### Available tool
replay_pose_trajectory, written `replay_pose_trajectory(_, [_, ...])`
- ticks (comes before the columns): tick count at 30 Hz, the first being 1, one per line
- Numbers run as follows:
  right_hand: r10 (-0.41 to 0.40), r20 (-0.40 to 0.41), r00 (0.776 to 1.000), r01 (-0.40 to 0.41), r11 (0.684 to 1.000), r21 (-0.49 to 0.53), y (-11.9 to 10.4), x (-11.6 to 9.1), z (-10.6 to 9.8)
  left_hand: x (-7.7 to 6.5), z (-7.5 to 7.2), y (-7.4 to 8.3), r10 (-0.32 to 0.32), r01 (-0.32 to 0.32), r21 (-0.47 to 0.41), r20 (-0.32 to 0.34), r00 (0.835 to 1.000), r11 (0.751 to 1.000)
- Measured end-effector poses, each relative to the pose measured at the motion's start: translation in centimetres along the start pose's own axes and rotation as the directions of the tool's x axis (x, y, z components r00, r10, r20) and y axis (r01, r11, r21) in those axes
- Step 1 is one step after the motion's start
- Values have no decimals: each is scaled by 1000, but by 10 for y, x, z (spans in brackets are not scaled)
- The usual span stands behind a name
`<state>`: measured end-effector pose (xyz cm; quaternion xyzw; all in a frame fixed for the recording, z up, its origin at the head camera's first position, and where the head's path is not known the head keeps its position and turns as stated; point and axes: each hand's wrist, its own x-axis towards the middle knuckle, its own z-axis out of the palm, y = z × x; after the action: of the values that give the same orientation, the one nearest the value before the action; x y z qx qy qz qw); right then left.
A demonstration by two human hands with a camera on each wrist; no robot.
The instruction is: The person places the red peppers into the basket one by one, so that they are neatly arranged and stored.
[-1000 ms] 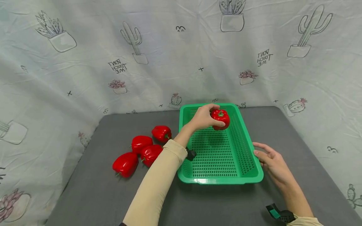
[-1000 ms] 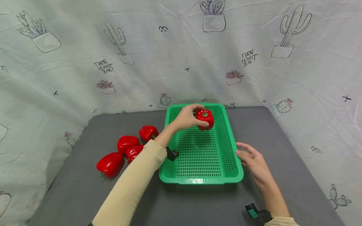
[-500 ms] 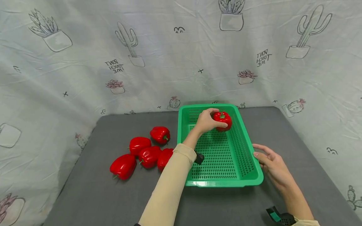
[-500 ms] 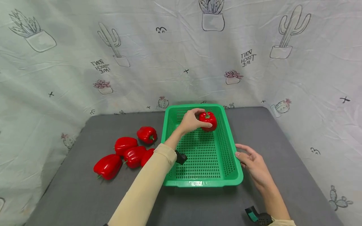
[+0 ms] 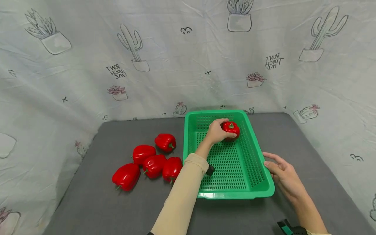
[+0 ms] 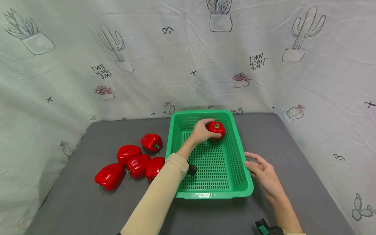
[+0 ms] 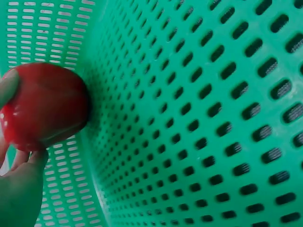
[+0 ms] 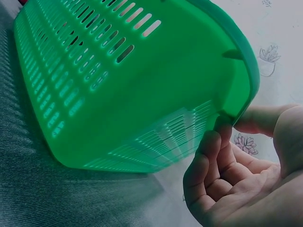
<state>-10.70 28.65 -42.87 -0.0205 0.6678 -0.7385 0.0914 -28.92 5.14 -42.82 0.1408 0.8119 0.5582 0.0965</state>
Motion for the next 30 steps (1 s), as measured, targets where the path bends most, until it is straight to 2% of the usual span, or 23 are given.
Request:
replay_pose_trajectory(4, [-5, -14, 1000, 6, 1000, 5, 1, 0, 1, 2, 2, -1, 20, -20, -18, -30, 999, 1000])
replay_pose_trajectory(10, [-24, -6, 1000, 24, 999, 29, 3, 0, 2, 2, 4, -3, -45, 44, -16, -77, 996, 999])
replay_pose_trajectory(19, [0, -28, 1000, 1, 999, 35, 6, 1, 0, 1, 5, -8, -54, 48, -60, -91, 994, 997])
replay_pose_trajectory(30, [-38, -3, 999, 38, 998, 40, 6, 1, 2, 0, 8, -6, -73, 66, -66, -109, 991, 996])
